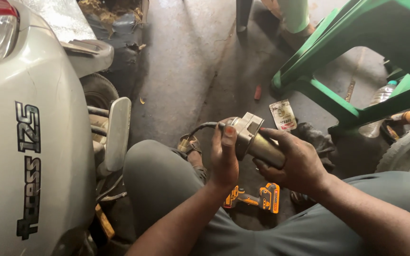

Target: The recorder is shown disassembling, cleaning, and inspecting a motorcycle starter motor.

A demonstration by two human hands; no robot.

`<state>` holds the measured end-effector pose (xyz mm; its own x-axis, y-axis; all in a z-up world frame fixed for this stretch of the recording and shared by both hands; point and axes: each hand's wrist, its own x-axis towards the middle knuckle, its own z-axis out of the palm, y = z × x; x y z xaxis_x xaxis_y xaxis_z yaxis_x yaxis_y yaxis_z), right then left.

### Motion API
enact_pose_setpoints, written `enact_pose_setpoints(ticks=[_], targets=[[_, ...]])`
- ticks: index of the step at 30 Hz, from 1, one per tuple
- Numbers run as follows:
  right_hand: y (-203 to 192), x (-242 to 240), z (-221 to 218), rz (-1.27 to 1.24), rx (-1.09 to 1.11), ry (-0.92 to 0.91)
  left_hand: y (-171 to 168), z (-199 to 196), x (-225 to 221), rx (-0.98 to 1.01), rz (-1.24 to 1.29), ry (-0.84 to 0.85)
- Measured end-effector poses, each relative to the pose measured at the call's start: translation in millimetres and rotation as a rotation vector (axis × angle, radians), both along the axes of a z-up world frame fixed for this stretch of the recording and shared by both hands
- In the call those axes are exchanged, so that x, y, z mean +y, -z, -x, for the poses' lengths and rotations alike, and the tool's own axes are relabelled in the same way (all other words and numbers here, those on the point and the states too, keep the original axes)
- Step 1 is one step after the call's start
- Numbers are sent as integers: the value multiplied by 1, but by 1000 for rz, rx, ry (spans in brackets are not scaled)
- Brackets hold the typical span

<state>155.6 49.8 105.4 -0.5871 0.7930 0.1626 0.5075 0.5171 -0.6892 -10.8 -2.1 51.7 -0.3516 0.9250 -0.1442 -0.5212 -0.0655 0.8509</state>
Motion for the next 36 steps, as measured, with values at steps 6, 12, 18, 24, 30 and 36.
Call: enact_pose_setpoints(ticks=[6, 12, 18, 24, 30, 36], targets=[[4, 0, -1, -24, -12, -29, -6, 3, -2, 17, -3, 8], [4, -2, 0, -63, -19, -46, -12, 4, -3, 43, 12, 20], [2, -3, 0, -119, -29, -55, -9, 3, -3, 33, 17, 25], [0, -2, 0, -129, -38, -72, -5, 2, -2, 29, 28, 17], [0, -2, 2, -169, -36, -90, -5, 2, -2, 1, 25, 12], [2, -2, 3, -193, -40, -111, -1, 3, -1, 5, 27, 10]])
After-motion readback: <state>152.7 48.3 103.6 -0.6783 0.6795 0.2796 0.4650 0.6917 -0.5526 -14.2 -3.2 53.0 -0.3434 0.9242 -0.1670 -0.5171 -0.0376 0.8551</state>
